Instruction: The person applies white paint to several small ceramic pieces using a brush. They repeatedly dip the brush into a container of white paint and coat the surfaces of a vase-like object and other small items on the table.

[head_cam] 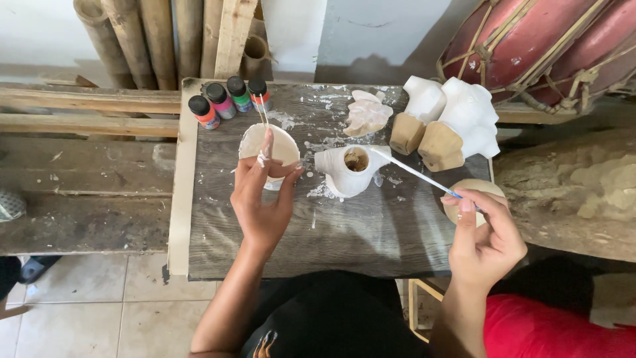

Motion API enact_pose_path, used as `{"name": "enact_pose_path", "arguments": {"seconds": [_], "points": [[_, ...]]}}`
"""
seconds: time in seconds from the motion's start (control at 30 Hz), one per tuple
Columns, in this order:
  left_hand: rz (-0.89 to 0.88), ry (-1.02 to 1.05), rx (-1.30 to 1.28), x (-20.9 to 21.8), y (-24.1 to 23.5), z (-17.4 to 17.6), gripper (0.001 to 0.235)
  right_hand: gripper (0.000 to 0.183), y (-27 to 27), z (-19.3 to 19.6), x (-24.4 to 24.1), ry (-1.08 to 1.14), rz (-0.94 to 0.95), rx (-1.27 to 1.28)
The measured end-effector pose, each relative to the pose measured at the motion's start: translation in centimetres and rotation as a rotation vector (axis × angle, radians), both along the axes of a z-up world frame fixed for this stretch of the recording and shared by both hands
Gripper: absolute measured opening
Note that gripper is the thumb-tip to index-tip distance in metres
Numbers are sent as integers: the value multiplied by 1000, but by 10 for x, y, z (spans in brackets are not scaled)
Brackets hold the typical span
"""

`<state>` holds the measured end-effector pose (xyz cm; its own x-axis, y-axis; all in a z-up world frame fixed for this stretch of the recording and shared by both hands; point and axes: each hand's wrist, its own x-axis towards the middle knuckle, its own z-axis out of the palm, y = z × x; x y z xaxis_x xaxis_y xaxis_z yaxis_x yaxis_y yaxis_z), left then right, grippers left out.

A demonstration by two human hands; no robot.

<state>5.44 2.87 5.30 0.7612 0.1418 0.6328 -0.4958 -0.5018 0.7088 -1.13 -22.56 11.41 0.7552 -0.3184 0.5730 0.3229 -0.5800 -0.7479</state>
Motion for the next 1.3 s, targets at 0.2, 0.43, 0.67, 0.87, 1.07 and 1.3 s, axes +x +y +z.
{"name": "enact_pose_path", "arguments": {"seconds": [0.2, 0.43, 0.67, 0.87, 1.07, 1.3], "points": [[94, -39, 30, 2, 7, -5, 32, 11, 5, 1, 6, -11, 49, -22], [124, -195, -64, 6, 26, -24, 50, 6, 13, 11, 41, -182, 233, -145], [253, -133, -101, -7, 32, -32, 47, 5, 55, 37, 89, -152, 400, -453], [293, -66, -158, -14, 36, -38, 52, 6, 95, 29, 131, -114, 665, -631], [303, -46, -181, -12, 39, -53, 61, 4, 122, 4, 168, 56, 786, -900], [294, 8, -183, -15, 42, -63, 70, 15, 139, -29, 186, -146, 777, -1039]]}}
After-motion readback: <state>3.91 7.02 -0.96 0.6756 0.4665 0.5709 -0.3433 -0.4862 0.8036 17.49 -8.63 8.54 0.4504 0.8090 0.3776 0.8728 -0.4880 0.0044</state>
